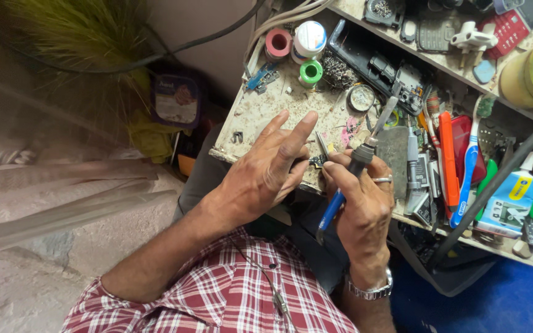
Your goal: The person uses a soldering iron and tweezers to work on a small electronic component on a cluttered workbench. They repeatedly apply heat and adjust the component's position while handling solder wire.
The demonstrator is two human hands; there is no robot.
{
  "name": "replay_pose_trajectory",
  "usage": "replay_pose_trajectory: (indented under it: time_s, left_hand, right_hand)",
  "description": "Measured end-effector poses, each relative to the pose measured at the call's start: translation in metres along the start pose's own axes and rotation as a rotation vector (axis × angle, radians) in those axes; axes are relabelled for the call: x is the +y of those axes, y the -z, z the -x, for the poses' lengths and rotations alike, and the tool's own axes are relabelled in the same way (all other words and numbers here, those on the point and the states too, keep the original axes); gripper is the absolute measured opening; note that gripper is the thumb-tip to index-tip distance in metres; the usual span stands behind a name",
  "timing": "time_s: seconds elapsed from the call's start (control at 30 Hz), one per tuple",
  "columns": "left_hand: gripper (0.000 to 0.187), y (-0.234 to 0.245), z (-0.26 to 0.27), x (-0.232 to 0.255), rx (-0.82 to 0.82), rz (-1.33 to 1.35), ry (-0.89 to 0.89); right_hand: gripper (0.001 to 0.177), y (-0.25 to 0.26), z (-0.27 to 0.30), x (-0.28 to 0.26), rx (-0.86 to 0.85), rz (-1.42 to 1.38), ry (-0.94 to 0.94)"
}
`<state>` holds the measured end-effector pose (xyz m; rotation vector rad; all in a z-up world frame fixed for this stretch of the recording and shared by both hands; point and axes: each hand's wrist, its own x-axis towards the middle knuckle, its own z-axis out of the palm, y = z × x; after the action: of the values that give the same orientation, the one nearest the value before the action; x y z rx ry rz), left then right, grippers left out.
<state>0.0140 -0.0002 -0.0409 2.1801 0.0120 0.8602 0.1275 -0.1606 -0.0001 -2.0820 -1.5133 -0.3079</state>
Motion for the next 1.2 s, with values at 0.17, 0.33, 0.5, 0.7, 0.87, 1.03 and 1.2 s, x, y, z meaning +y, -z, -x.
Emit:
replay_pose_trajectory:
  time_s: [0.17, 0.33, 0.5, 0.7, 0.87, 1.03, 1.2]
  left_hand:
    - [0.098, 0.0031, -0.0015, 0.0002, -0.04, 0.05, 0.025]
    - [0.099, 0.0058, -0.0027, 0.0012, -0.054, 0.047, 0.041]
    - [0.097, 0.0024, -0.0019, 0.0021, -0.038, 0.011, 0.018]
    - [0.097, 0.0022, -0.001, 0.0007, -0.036, 0.02, 0.014]
    - [0.097, 0.0025, -0.0002, 0.0001, -0.031, 0.028, 0.015]
    - [0.097, 0.0023, -0.0007, -0.0001, -0.03, 0.035, 0.014]
    - [0.097, 0.0038, -0.001, 0.0004, -0.035, 0.043, 0.02]
  right_hand:
    - [0.026, -0.0017, 0.0019, -0.001, 0.027, 0.029, -0.018]
    - [0.027, -0.0003, 0.0024, -0.0009, 0.019, 0.026, -0.016]
    - [0.028, 0.0016, 0.0023, 0.001, 0.006, 0.029, -0.023]
    - [0.028, 0.0039, -0.0005, 0.0034, 0.007, -0.015, 0.014]
    - [0.029, 0.0028, -0.0012, 0.0032, 0.025, -0.032, 0.046]
    - [0.03, 0.002, 0.0, 0.0044, 0.022, -0.051, 0.043]
    - [0.031, 0.0022, 0.001, 0.005, 0.042, -0.074, 0.049]
